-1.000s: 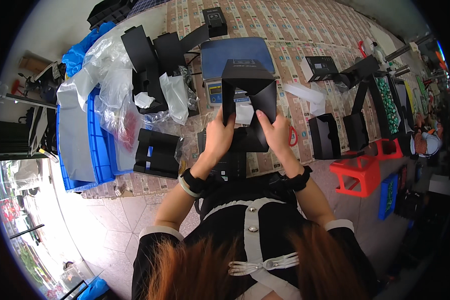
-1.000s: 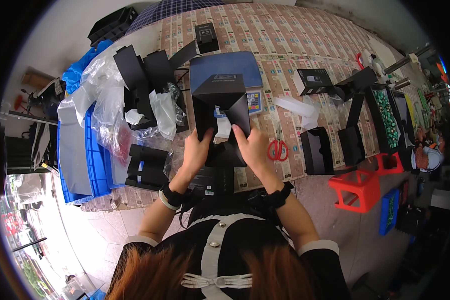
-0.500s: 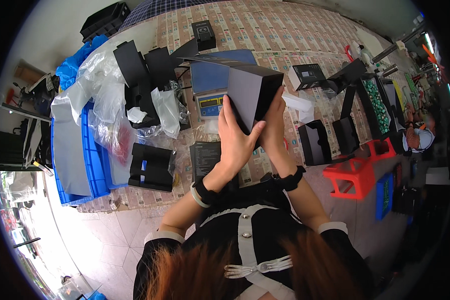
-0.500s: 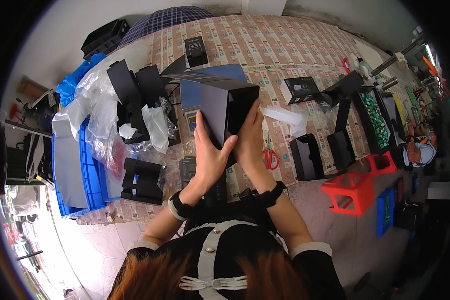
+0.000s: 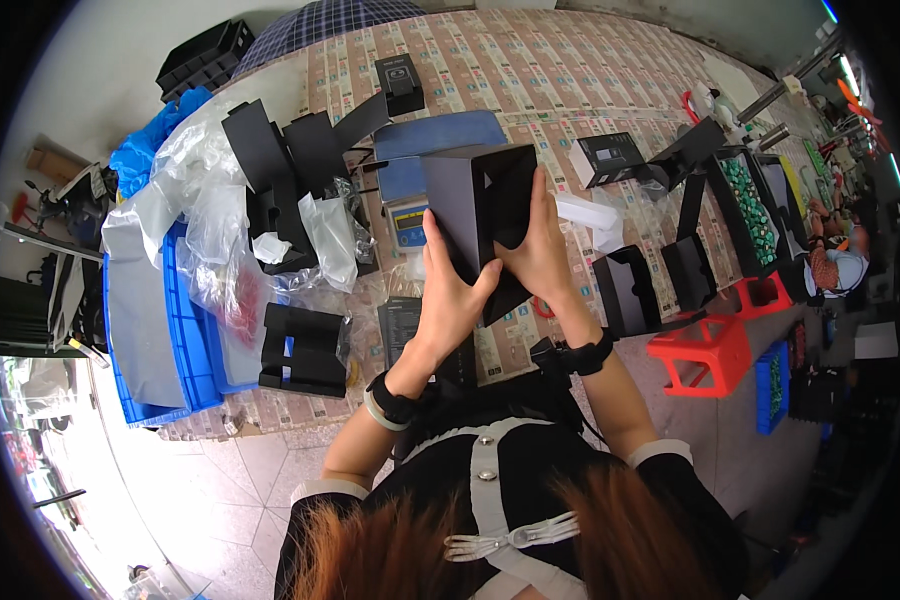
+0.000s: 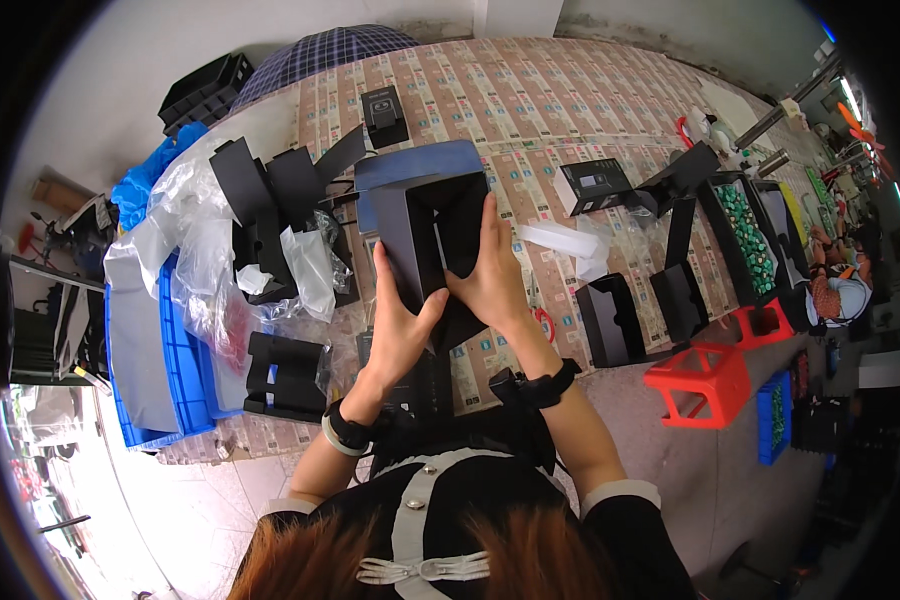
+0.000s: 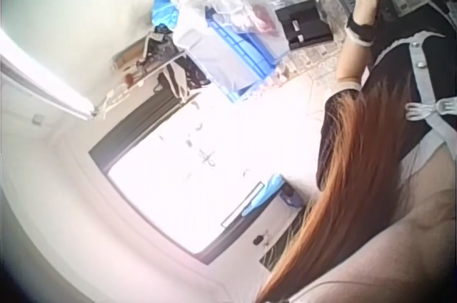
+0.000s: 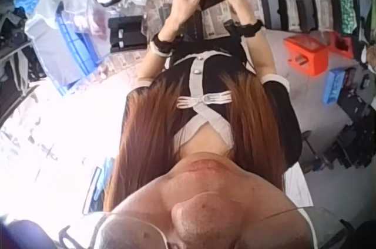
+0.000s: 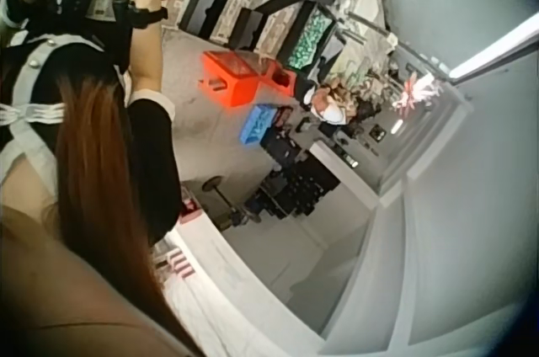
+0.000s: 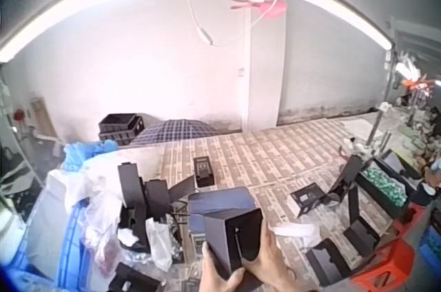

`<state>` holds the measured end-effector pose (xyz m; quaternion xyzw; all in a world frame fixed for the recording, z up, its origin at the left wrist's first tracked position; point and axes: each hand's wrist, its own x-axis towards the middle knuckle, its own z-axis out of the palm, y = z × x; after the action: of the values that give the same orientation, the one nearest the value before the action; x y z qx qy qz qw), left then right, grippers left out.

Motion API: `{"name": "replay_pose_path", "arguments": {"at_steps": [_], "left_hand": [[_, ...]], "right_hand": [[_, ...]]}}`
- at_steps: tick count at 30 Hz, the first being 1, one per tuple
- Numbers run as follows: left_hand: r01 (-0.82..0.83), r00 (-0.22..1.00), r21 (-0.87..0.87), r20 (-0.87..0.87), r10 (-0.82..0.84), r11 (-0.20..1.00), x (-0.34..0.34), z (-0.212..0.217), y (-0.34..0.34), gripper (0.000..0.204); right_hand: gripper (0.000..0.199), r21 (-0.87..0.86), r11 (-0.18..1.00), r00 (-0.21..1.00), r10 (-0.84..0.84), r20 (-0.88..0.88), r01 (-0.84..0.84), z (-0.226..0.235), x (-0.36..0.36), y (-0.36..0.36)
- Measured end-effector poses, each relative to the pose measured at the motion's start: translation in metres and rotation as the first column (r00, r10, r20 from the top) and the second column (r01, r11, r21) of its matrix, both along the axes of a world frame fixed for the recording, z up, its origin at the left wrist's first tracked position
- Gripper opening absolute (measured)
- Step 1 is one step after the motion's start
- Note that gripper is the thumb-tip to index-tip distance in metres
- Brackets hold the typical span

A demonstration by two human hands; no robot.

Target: The person assembles black cardboard boxes by folding and taping the flaps. They also handle white foam sheets and a cardboard box, moving them from inside the room to an outdoor area. The person works at a table with a digital scale and various packaging materials.

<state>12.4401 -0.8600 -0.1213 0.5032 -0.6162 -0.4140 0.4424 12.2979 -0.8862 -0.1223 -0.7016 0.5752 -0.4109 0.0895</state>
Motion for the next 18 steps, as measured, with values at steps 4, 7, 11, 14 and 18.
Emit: {"name": "replay_pose_path", "arguments": {"at_steps": [4, 7, 11, 14, 18], "left_hand": [[-0.009, 1.0, -0.046, 0.026, 0.01, 0.999, 0.008, -0.006, -0.007, 0.085], [-0.057, 0.993, -0.061, 0.097, 0.062, 0.997, 0.013, -0.004, -0.009, 0.082], [-0.056, 0.994, 0.059, -0.086, 0.061, 0.997, 0.045, -0.011, -0.032, 0.08], [0.037, 0.996, 0.077, -0.079, -0.031, 0.996, 0.038, -0.003, -0.032, 0.083], [-0.065, 0.996, -0.122, 0.052, 0.072, 0.99, 0.033, 0.009, -0.028, 0.078]], "right_hand": [[0.106, 0.053, 0.997, 0.998, 0.05, 0.048, -0.052, 0.002, 0.0, -0.002], [0.089, 0.007, 0.995, 0.986, 0.097, 0.139, -0.099, 0.015, -0.001, 0.001], [0.043, 0.179, 0.94, 0.653, 0.059, 0.755, -0.291, 0.009, -0.021, 0.002], [0.037, 0.224, 0.957, 0.832, 0.03, 0.554, -0.183, 0.018, -0.013, 0.007], [0.027, 0.244, 0.949, 0.69, -0.041, 0.723, -0.2, 0.032, -0.011, 0.016]]}}
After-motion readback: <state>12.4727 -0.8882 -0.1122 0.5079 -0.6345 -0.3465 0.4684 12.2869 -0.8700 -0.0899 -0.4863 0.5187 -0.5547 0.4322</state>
